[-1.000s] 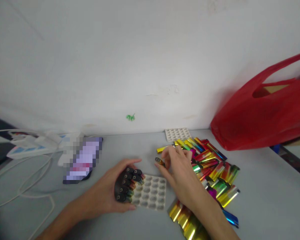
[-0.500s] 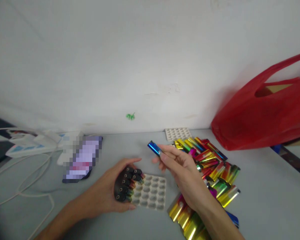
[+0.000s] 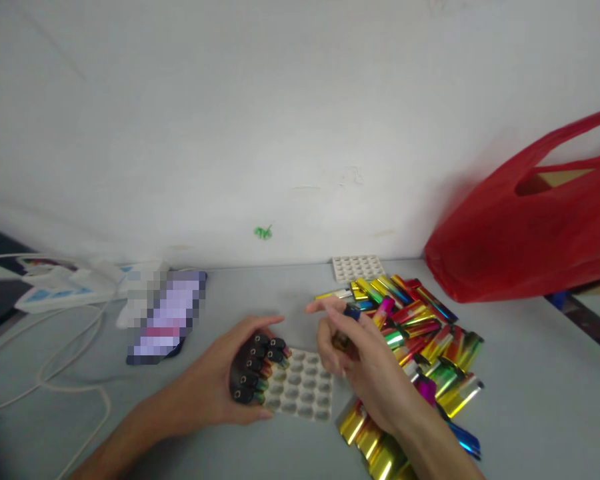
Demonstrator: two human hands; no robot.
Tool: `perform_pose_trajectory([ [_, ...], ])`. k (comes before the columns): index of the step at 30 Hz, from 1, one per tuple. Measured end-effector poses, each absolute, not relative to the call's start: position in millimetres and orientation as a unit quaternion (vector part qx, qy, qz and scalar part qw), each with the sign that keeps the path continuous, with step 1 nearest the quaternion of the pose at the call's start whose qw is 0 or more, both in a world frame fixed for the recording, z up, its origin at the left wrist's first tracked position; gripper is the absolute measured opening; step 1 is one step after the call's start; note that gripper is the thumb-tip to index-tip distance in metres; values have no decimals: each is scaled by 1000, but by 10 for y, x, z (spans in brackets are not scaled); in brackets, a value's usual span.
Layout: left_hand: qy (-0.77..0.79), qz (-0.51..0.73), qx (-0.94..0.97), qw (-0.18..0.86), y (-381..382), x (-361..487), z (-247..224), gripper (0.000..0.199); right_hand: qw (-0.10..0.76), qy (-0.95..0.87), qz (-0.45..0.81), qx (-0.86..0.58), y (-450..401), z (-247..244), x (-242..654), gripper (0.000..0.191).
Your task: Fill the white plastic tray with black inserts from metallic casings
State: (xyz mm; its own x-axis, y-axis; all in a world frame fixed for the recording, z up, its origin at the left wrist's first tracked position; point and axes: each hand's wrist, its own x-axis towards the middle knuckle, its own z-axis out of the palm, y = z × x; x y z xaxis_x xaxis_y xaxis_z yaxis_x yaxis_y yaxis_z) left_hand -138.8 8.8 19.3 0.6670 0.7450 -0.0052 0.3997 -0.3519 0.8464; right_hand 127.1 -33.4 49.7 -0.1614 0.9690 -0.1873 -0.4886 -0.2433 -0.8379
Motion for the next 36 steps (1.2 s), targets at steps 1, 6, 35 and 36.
perform_pose_trajectory([
  [1, 356, 195, 799, 443, 89, -1389, 191, 112, 523, -316, 702, -365, -331, 486, 1279, 40],
  [6, 357, 193, 801, 441, 92, -1388, 202, 110, 518, -316, 715, -348, -303, 427, 1292, 46],
  [35, 357, 200, 805, 429, 85, -1397, 160, 114, 492, -222, 778, -322, -356, 346, 1158, 55],
  [36, 356, 199, 806, 429, 83, -1398, 161, 113, 494, -221, 777, -321, -356, 343, 1158, 56],
])
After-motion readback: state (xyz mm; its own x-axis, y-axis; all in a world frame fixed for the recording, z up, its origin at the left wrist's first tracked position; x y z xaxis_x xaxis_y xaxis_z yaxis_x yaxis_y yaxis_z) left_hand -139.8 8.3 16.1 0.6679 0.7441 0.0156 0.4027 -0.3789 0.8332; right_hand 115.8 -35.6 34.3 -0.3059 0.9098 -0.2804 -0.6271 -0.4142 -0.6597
